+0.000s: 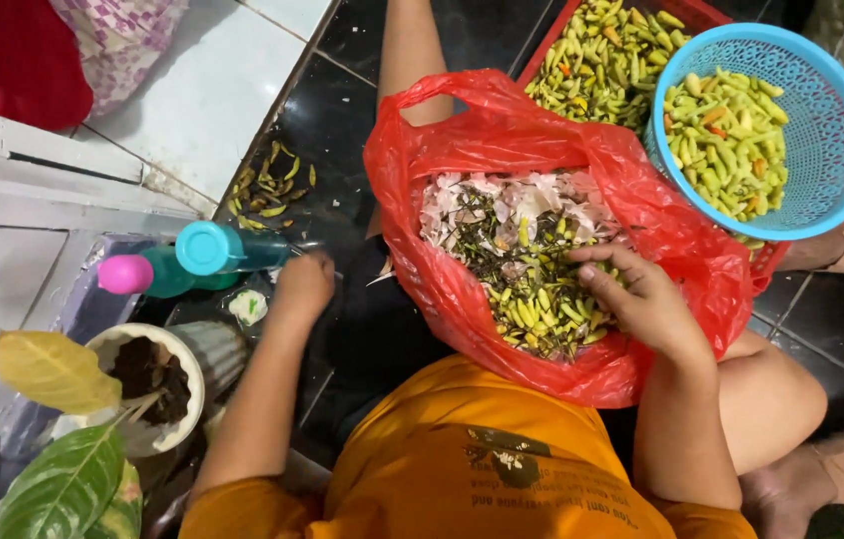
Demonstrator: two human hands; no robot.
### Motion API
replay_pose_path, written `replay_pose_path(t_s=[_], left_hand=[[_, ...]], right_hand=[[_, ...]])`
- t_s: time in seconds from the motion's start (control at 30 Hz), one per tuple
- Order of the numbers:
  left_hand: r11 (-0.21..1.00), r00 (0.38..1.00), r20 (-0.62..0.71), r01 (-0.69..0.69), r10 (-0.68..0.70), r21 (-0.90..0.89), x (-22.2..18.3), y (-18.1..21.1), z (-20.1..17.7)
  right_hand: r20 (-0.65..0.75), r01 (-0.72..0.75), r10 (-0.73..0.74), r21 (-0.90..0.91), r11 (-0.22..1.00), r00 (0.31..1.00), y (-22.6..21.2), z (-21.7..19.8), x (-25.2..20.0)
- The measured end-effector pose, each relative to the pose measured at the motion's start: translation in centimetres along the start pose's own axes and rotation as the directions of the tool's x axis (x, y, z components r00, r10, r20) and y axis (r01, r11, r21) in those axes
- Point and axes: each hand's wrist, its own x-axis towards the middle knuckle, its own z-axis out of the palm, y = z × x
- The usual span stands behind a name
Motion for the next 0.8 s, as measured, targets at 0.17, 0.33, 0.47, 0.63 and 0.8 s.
replay_pose_path(t_s=[0.17,0.33,0.47,0.63,0.8], left_hand=[[0.9,0.962,-0.266,0.163,-0.055,0.405,0.3,-5.4,9.6],[0.894,0.918,-0.391,0.115,0.072,0.434,2.3,-3.1,7.9],[0.932,0.891,-0.451,0.115,0.057,0.343,8.8,-1.8,6.9],[0.894,0.707,-0.702,0.259,0.083,0.366,16.3,-0.9,8.0],[0.909,0.866,-0.372,-0.193,0.334,0.369,15.4,0.6,6.4]], right_hand=[[0.03,0.106,-0.103,-0.126,0.986,0.994,-0.8,0.5,-0.7],[0.038,0.095,-0.091,-0.121,0.988,0.995,-1.0,0.9,-1.2],[0.058,0.114,-0.107,-0.141,0.983,0.993,-1.4,1.1,-1.4],[0.043,0.109,-0.105,-0.105,0.988,0.994,-1.1,0.8,-1.5],[0.051,0.113,-0.108,-0.125,0.986,0.993,-1.3,0.8,-1.4]])
